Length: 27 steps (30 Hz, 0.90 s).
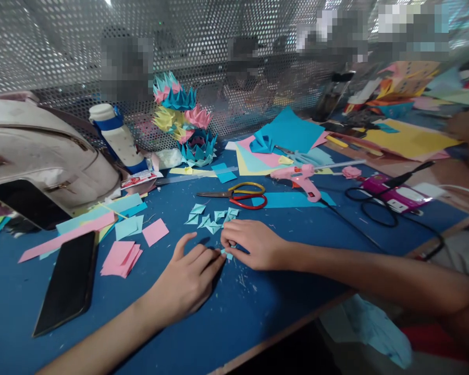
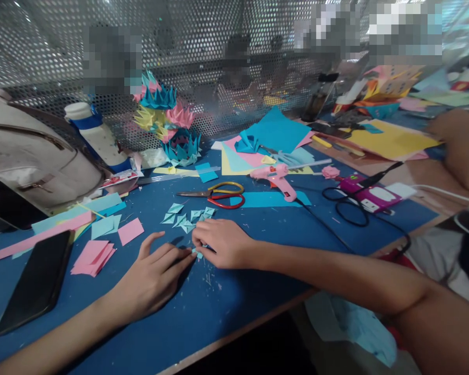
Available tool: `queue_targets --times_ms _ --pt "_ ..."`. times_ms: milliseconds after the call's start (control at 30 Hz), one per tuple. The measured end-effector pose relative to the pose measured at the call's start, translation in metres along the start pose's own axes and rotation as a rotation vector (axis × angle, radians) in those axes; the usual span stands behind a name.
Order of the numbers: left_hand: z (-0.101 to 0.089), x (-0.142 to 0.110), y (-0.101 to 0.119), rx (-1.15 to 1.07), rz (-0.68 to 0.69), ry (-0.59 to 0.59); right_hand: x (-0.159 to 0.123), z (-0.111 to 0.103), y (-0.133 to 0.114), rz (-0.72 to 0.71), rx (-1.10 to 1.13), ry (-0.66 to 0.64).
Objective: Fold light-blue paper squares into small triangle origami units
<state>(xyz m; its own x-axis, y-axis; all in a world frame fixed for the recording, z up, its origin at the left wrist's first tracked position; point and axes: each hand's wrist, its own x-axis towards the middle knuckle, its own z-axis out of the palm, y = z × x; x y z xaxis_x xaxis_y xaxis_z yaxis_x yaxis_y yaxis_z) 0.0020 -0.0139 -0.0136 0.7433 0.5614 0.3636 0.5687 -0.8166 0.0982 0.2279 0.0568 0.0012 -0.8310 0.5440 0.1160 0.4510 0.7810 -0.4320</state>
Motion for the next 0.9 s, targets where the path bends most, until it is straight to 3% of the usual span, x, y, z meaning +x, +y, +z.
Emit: queue_targets --times_ms 100,200,400,633,900 --pt "0.0 0.003 -0.002 -0.075 -0.068 0.009 0.0 0.0 0.005 -0.037 0.025 -0.005" --pt "0.002 0.013 -0.002 -0.139 -0.227 0.016 0.0 0.0 0.01 -0.061 0.039 -0.001" --pt "0.01 0.032 -0.003 -0.214 -0.52 -0.092 -0.004 0.002 0.011 -0.092 0.066 0.047" --pt "0.007 0.039 -0.016 -0.363 -0.612 -0.271 -0.006 0.003 0.01 -0.102 0.136 0.088" --pt "0.015 0.037 -0.015 -0.664 -0.664 -0.222 -0.005 -0.001 0.006 -0.016 0.389 0.146"
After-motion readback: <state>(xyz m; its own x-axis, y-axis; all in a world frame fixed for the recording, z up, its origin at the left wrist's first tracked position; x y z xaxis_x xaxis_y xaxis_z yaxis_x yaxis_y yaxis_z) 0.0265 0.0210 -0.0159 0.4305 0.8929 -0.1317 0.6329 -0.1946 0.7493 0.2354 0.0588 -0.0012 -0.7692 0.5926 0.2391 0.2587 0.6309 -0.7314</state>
